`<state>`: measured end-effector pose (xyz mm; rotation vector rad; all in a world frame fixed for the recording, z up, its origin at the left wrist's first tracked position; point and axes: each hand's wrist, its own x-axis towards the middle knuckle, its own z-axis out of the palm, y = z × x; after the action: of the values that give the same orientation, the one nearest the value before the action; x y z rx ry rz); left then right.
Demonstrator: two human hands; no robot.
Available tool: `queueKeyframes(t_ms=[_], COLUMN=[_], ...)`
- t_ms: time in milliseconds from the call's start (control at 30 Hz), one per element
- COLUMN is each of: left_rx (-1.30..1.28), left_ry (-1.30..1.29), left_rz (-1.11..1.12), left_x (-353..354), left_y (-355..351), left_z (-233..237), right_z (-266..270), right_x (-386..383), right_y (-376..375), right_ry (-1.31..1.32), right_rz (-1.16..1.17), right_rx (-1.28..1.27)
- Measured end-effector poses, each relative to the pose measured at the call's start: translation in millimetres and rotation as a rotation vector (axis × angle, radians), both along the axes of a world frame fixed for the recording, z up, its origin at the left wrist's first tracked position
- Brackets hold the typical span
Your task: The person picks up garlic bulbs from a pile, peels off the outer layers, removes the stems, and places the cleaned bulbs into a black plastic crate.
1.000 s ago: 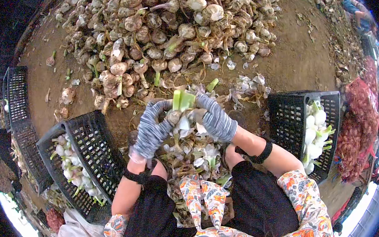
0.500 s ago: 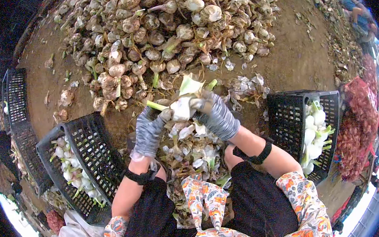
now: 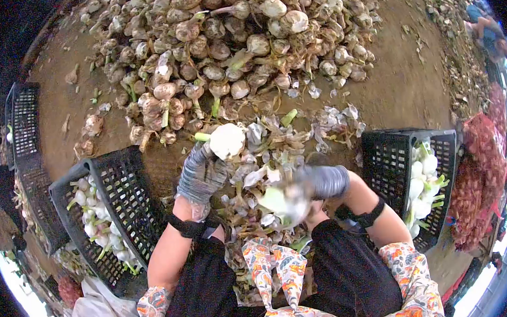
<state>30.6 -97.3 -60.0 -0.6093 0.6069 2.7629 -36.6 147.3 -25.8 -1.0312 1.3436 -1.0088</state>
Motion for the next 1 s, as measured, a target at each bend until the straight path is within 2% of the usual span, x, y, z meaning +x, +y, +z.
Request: queueKeyframes(t_ms=[33,100,167,200,267,367,400,433,500,533,567,633,700,733,767,833,900,933,967,1000], left_rx=[-0.002,0.209,0.236,0.272,0.319,0.285,0.284,0.271,0.262,0.199,0.135,0.111,-0.032,-0.032,-0.119,-0.21,-0.513,-0.799,-0.694,-0.74], left_ry=[0.004,-0.137,-0.148,-0.155,-0.179,-0.249,-0.251,-0.237,-0.223,-0.298,-0.37,-0.313,-0.318,-0.318,-0.322,-0.328,-0.175,-0.188,-0.211,-0.201], left_rz=[0.009,-0.017,-0.019,-0.026,-0.041,-0.067,-0.069,-0.056,-0.038,-0.011,0.014,-0.026,0.001,0.004,0.041,0.082,0.016,-0.152,-0.118,-0.128], left_x=[1.4,4.2,8.7,9.0,6.2,9.1,9.8,11.1,13.0,11.6,8.5,6.3,5.2,5.7,6.8,8.3,13.2,18.2,25.1,33.1], left_y=[-3.2,-7.1,-5.0,-3.3,2.0,-2.1,-2.2,-2.1,0.2,4.2,6.0,3.7,3.8,5.0,7.1,12.3,12.0,4.0,-0.8,-11.2], left_z=[-3.9,-9.4,-8.5,-8.2,-3.0,-9.4,-14.1,-19.8,-22.7,-21.6,-17.5,-4.0,5.5,7.6,9.6,10.4,9.1,12.3,17.3,24.8], right_z=[10.4,14.0,26.8,20.3,2.3,11.6,20.1,16.8,8.9,27.9,25.7,-2.9,-5.8,-26.0,-11.4,17.3,-3.3,-6.2,-9.0,-13.6], right_x=[2.7,2.8,-10.0,-10.4,-8.3,-7.7,-8.7,-12.6,-23.9,-26.1,-32.3,-37.9,-27.0,-19.1,-12.6,-0.3,10.0,9.3,7.0,4.9], right_y=[3.3,-2.0,-22.3,-34.2,-55.1,-58.9,-57.9,-52.5,-38.3,-36.5,-27.4,-13.7,-14.5,-14.8,-27.5,-57.0,-67.8,-70.9,-72.3,-71.2], right_ry=[0.0,0.074,0.197,0.197,0.313,0.34,-0.351,-0.353,-1.008,-1.203,-1.367,-1.234,-0.024,0.743,0.74,0.606,0.489,0.468,0.447,0.343], right_rz=[-0.051,-0.063,-0.468,-0.473,-1.02,-0.892,-0.898,-0.899,-0.832,-0.953,-1.086,-1.034,-0.836,-0.695,-0.697,-0.898,-0.915,-0.921,-0.926,-0.931], right_rx=[0.168,0.25,0.674,0.678,-0.159,-0.023,0.085,0.087,-0.366,-0.431,-0.388,-0.345,0.306,0.215,0.215,0.171,-0.033,-0.005,0.024,0.119])
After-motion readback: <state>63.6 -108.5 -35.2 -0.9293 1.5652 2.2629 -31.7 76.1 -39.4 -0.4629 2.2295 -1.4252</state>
